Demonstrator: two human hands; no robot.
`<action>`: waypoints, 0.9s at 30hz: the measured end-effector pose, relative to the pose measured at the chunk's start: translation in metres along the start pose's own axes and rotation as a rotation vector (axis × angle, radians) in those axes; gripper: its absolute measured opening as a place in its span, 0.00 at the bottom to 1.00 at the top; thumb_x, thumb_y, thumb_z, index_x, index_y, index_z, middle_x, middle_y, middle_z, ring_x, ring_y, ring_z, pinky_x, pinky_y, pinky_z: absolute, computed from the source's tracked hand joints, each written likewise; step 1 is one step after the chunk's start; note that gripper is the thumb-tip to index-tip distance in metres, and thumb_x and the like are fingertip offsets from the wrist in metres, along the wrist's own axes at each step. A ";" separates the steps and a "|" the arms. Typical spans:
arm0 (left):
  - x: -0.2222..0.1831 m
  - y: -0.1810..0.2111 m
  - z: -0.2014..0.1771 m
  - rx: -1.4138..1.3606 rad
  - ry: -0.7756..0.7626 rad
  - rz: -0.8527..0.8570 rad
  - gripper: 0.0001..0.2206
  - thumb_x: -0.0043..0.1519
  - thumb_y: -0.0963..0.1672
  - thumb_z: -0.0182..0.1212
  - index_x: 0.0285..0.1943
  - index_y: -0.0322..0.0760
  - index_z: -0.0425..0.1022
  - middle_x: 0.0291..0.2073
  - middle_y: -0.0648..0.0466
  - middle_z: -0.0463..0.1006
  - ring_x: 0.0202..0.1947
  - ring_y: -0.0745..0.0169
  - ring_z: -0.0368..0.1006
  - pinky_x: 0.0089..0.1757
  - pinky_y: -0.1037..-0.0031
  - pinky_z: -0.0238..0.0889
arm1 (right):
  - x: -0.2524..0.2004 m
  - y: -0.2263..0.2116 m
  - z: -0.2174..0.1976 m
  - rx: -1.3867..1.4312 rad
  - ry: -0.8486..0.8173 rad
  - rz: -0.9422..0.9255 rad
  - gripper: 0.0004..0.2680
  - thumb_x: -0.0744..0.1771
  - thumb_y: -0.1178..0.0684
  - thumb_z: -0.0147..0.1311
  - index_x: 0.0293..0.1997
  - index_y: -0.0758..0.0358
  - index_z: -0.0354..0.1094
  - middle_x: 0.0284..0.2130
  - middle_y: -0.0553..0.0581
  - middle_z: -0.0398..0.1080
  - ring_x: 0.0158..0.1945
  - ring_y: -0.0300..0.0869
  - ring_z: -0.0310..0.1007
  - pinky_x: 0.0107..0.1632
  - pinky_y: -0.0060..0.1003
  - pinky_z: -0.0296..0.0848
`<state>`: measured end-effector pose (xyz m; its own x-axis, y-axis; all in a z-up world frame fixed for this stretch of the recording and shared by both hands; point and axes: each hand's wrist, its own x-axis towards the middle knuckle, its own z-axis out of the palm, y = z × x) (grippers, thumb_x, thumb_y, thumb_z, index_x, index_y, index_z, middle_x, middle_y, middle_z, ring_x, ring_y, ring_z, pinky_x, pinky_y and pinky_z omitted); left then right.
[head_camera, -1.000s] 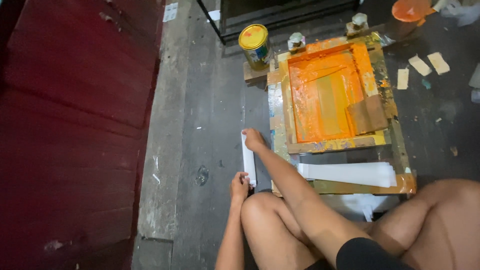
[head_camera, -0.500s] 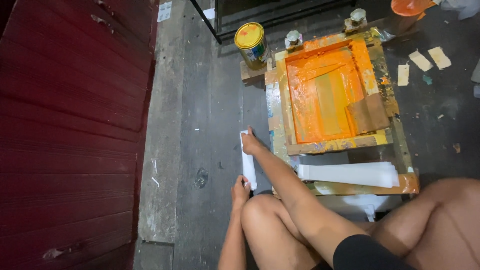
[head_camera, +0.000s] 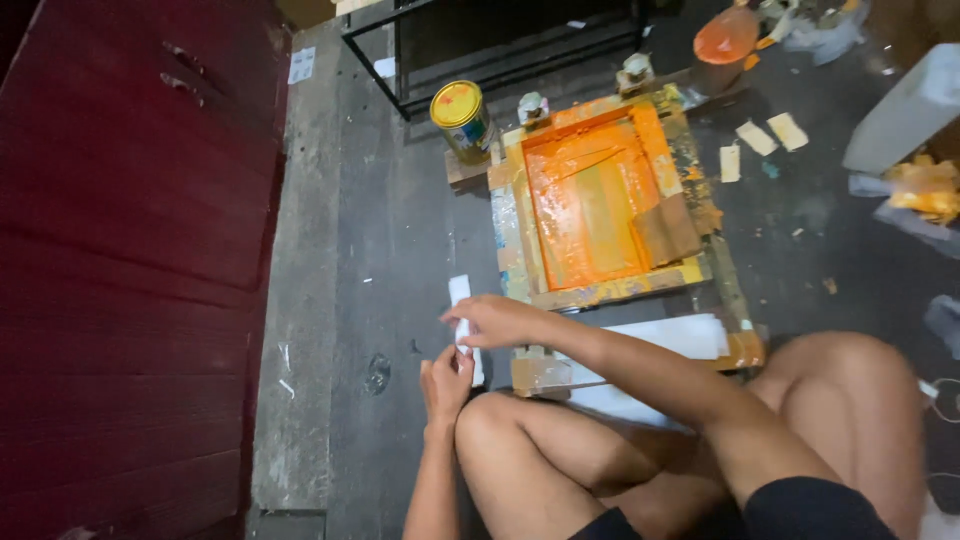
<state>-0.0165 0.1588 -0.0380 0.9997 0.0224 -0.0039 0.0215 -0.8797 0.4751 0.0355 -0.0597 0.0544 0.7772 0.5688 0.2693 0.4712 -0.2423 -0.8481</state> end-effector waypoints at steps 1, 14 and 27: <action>-0.001 0.015 -0.008 -0.026 0.005 0.136 0.10 0.58 0.49 0.64 0.27 0.44 0.74 0.18 0.47 0.76 0.29 0.41 0.75 0.37 0.59 0.65 | -0.013 -0.005 -0.011 -0.061 -0.095 0.025 0.13 0.65 0.55 0.60 0.51 0.70 0.70 0.41 0.69 0.75 0.39 0.59 0.79 0.45 0.51 0.76; -0.037 0.157 0.012 0.088 -0.180 0.732 0.26 0.54 0.46 0.73 0.63 0.43 0.74 0.55 0.55 0.74 0.57 0.54 0.67 0.51 0.62 0.54 | -0.201 0.000 -0.068 -0.791 -0.093 0.354 0.19 0.63 0.35 0.61 0.51 0.56 0.71 0.44 0.54 0.73 0.49 0.49 0.74 0.48 0.45 0.69; -0.021 0.143 0.052 0.216 -0.270 0.629 0.23 0.50 0.50 0.70 0.53 0.39 0.76 0.45 0.51 0.72 0.51 0.48 0.68 0.50 0.58 0.61 | -0.228 0.041 -0.056 -0.753 0.020 0.405 0.18 0.64 0.38 0.61 0.58 0.47 0.71 0.47 0.51 0.68 0.53 0.46 0.65 0.55 0.44 0.59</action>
